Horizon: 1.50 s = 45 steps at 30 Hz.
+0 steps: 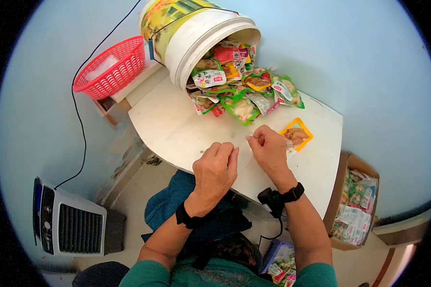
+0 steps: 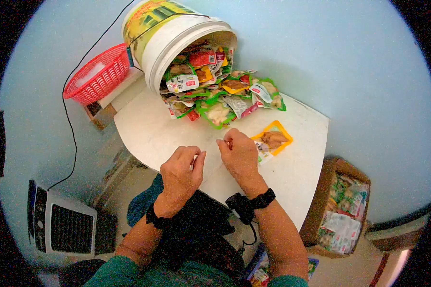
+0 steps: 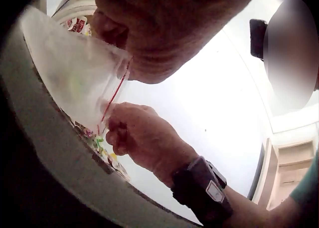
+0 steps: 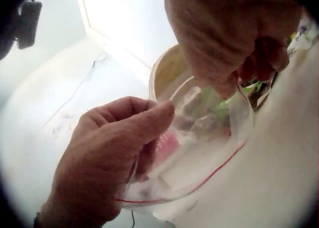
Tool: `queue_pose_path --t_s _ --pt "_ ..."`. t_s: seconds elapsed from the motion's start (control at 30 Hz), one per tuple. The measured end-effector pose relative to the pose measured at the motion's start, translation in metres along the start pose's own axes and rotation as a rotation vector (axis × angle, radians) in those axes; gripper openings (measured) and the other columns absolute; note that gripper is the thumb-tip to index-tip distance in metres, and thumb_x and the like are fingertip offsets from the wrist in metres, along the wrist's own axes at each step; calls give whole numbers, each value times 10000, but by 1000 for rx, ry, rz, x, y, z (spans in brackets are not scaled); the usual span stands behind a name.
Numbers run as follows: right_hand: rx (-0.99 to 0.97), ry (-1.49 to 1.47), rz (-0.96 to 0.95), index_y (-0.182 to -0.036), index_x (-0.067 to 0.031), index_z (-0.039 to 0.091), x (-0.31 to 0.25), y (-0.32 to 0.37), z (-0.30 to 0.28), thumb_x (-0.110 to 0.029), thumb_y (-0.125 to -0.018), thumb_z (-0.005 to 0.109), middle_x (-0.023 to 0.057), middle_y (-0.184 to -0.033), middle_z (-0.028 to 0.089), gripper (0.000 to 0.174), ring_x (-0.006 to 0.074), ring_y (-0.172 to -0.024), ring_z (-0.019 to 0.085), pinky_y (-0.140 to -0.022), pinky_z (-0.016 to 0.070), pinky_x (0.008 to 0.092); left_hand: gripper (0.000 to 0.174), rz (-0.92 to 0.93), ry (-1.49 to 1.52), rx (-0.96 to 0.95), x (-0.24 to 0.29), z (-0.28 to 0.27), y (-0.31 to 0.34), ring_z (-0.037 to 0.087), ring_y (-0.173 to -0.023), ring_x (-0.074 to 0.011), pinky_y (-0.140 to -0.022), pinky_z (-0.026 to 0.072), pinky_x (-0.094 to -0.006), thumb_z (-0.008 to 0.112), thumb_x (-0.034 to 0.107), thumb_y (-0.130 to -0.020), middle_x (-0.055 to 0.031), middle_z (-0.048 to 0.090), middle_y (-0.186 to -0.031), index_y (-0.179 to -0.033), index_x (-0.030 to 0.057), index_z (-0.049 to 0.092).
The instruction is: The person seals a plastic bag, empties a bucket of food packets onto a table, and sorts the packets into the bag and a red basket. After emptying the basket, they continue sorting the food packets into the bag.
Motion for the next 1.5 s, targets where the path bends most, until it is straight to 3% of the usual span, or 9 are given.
queue_pose_path --t_s 0.2,0.6,0.77,0.87,1.07,1.17,1.3,1.37,1.5 --pt "-120 141 -170 -833 -20 644 -4 2 12 -146 -855 602 193 -792 649 135 410 -750 626 -701 497 489 105 18 26 18 -1 3 3 606 -622 -268 -522 481 -363 713 69 -798 -88 570 -750 -846 79 620" --pt "-283 9 128 -881 -14 719 18 -6 -1 -213 -803 692 151 -725 684 216 290 -678 665 -666 527 397 119 16 -8 -26 -5 2 10 630 -593 -228 -522 488 -328 706 19 -797 -92 590 -746 -880 67 637" --pt "194 67 174 -962 -2 715 44 -26 -70 -226 -786 734 153 -859 699 285 244 -747 673 -726 532 369 131 20 -4 7 -10 -2 8 633 -589 -223 -521 489 -327 705 2 -789 -92 587 -743 -878 67 634" --pt "257 559 219 -994 -9 698 48 -20 -97 -290 -747 766 178 -924 666 380 309 -902 648 -781 533 405 133 10 8 20 -11 2 9 631 -585 -221 -519 487 -325 702 -5 -784 -91 591 -741 -874 65 635" --pt "-109 495 355 -1036 -33 679 72 -18 -80 -232 -741 752 183 -1009 637 362 331 -996 614 -838 520 412 125 8 55 36 -15 16 9 622 -576 -221 -515 483 -324 697 -8 -780 -93 600 -734 -864 62 637" --pt "-322 310 172 -1102 -32 653 69 -24 -63 -148 -741 731 198 -1121 630 387 349 -1075 594 -910 502 413 115 7 57 38 -19 20 7 619 -577 -222 -517 482 -323 695 -2 -782 -94 606 -739 -862 60 641" --pt "2 397 -212 -1169 -11 627 67 -22 -64 -107 -745 708 223 -1237 604 443 337 -1096 610 -934 490 393 100 -33 91 37 -24 30 0 618 -586 -229 -527 485 -325 691 8 -789 -104 621 -758 -865 55 647" --pt "174 376 -123 -1212 -7 610 68 -23 -83 -128 -739 714 230 -1262 595 500 342 -1116 609 -963 478 384 95 -49 115 41 -26 35 1 619 -592 -232 -534 487 -328 691 12 -790 -108 628 -766 -866 51 648" --pt "-35 350 230 -1272 4 573 85 -22 -90 -201 -757 695 229 -1233 607 567 377 -1147 576 -999 459 418 95 -53 154 28 -29 46 11 619 -603 -235 -543 486 -328 693 17 -788 -111 633 -773 -867 43 647"
Point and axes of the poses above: each hand's wrist, its own y-axis away from the middle knuckle, its own z-axis out of the palm, x = y × z, the point moved 7 cm from there along -y, towards the middle knuckle
